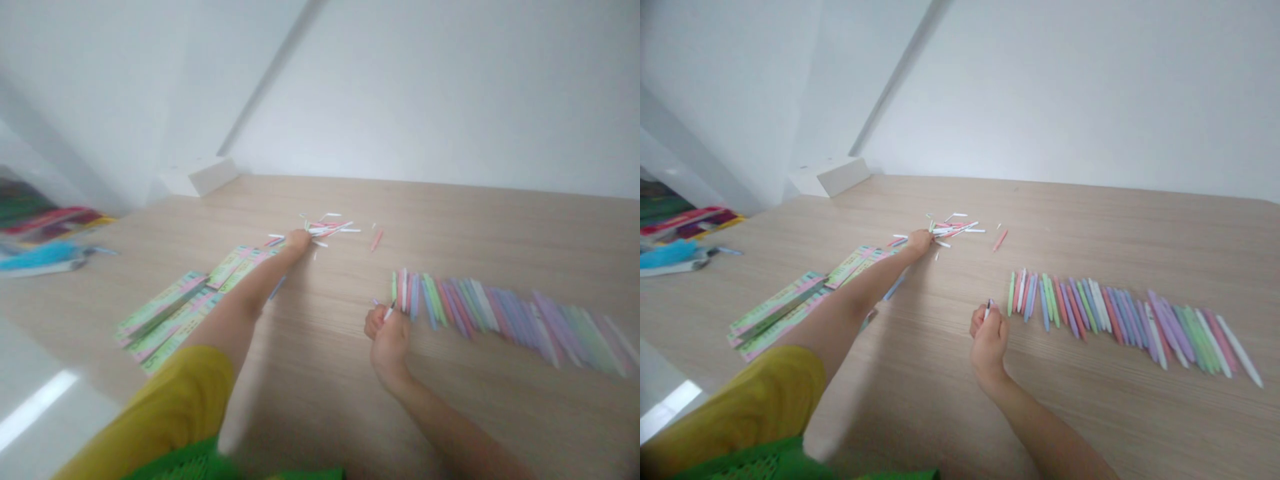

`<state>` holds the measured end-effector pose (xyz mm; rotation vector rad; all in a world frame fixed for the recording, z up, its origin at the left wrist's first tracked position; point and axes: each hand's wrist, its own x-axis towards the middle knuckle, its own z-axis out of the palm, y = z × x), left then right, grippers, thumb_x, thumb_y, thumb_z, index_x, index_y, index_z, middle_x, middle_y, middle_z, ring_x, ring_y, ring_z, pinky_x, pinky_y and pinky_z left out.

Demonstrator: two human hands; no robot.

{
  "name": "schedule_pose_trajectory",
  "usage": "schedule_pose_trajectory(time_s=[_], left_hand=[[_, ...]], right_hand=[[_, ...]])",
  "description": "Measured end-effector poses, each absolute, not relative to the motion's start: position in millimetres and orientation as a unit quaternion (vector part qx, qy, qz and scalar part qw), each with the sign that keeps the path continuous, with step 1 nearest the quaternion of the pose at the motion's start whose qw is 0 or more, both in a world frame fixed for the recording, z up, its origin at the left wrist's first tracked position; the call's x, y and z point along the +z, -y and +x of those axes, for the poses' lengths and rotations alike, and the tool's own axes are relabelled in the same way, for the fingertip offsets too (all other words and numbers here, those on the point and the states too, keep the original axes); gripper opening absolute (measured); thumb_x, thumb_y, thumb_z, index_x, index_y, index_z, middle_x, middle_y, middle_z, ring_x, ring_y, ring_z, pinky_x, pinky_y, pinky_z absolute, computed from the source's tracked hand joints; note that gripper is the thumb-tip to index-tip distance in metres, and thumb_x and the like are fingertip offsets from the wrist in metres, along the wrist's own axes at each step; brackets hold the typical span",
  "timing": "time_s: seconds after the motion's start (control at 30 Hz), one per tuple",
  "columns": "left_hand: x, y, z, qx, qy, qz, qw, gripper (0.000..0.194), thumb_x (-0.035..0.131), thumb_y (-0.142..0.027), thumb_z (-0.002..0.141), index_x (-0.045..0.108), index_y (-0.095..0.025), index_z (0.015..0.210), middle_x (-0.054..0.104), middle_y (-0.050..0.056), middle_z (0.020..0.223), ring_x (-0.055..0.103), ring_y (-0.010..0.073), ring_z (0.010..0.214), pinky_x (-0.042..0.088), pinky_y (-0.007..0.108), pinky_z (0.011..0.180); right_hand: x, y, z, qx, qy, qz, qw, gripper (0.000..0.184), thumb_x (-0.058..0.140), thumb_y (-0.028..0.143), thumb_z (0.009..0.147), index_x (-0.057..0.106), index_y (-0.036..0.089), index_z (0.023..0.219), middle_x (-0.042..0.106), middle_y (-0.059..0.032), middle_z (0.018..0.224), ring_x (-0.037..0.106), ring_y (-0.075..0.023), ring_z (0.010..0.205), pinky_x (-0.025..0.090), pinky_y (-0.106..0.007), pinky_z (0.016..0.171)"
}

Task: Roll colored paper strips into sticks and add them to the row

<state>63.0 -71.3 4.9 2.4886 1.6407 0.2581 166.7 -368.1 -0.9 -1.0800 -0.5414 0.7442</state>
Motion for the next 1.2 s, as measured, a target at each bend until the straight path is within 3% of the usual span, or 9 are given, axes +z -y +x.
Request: schedule_pose_trajectory(time_s=[0.17,0.3,0.43,0.57,0.7,0.8,0.97,1.2], left_hand=[[13,88,65,0.105,-0.565,0.817,0.052,0.026,0.044,-0.017,0.094,0.053,-0.009,0.116,0.063,0.017,0.109,0.057,0.0273,0.11,0.043,0.042,0.093],[22,131,59,0.252,-0.521,0.813,0.06,0.023,0.037,-0.025,0.097,0.049,-0.016,0.114,0.062,0.013,0.106,0.059,0.025,0.102,0.043,0.036,0.086],[21,218,51,0.497,-0.375,0.733,0.276,0.018,0.036,-0.036,0.098,0.044,-0.02,0.096,0.056,0.002,0.083,0.055,0.0118,0.066,0.042,0.025,0.063],[7,302,40,0.587,-0.297,0.56,0.503,0.031,0.043,-0.05,0.093,0.039,-0.021,0.085,0.047,-0.003,0.082,0.041,0.004,0.048,0.03,0.019,0.044],[-9,337,29,0.576,-0.308,0.423,0.629,0.038,0.056,-0.05,0.085,0.036,-0.019,0.076,0.044,-0.004,0.077,0.034,0.0022,0.044,0.021,0.019,0.041],[-22,340,25,0.518,-0.294,0.352,0.722,0.036,0.064,-0.041,0.081,0.036,-0.019,0.074,0.043,-0.005,0.073,0.034,0.0028,0.045,0.019,0.018,0.042],[-44,334,25,0.468,-0.254,0.257,0.806,0.024,0.069,-0.02,0.076,0.045,-0.016,0.075,0.046,-0.002,0.074,0.041,0.0043,0.056,0.032,0.016,0.051],[-54,325,27,0.357,-0.12,0.188,0.907,0.015,0.066,-0.014,0.077,0.051,-0.014,0.079,0.043,-0.002,0.068,0.045,0.0074,0.06,0.04,0.02,0.063]], right_hand=[[16,372,174,0.36,0.22,-0.457,0.783,0.035,0.043,0.033,0.072,0.026,0.023,0.044,0.02,0.0094,0.039,0.016,-0.0057,0.034,0.011,-0.02,0.035],[19,370,174,0.335,0.235,-0.48,0.776,0.033,0.039,0.027,0.073,0.024,0.023,0.044,0.019,0.0088,0.04,0.015,-0.006,0.035,0.01,-0.021,0.036],[1,369,168,0.238,0.311,-0.599,0.699,0.036,0.032,0.026,0.082,0.024,0.024,0.047,0.023,0.0071,0.041,0.022,-0.0074,0.036,0.014,-0.023,0.038],[-29,376,168,0.104,0.441,-0.675,0.582,0.042,0.032,0.03,0.088,0.038,0.022,0.047,0.037,0.0024,0.041,0.035,-0.0101,0.041,0.021,-0.026,0.044],[-50,381,169,-0.079,0.597,-0.655,0.457,0.047,0.029,0.025,0.091,0.051,0.018,0.051,0.047,-0.0031,0.044,0.04,-0.0121,0.044,0.024,-0.028,0.049],[-54,381,165,-0.151,0.642,-0.645,0.387,0.047,0.029,0.018,0.09,0.053,0.016,0.049,0.049,-0.0047,0.045,0.041,-0.0122,0.044,0.024,-0.028,0.051],[-54,374,156,-0.166,0.658,-0.672,0.298,0.048,0.032,0.019,0.089,0.059,0.014,0.049,0.055,-0.0074,0.045,0.042,-0.0116,0.041,0.019,-0.029,0.049],[-57,371,158,-0.161,0.626,-0.73,0.222,0.047,0.036,0.023,0.088,0.065,0.013,0.052,0.061,-0.0097,0.048,0.045,-0.013,0.04,0.015,-0.029,0.049]])
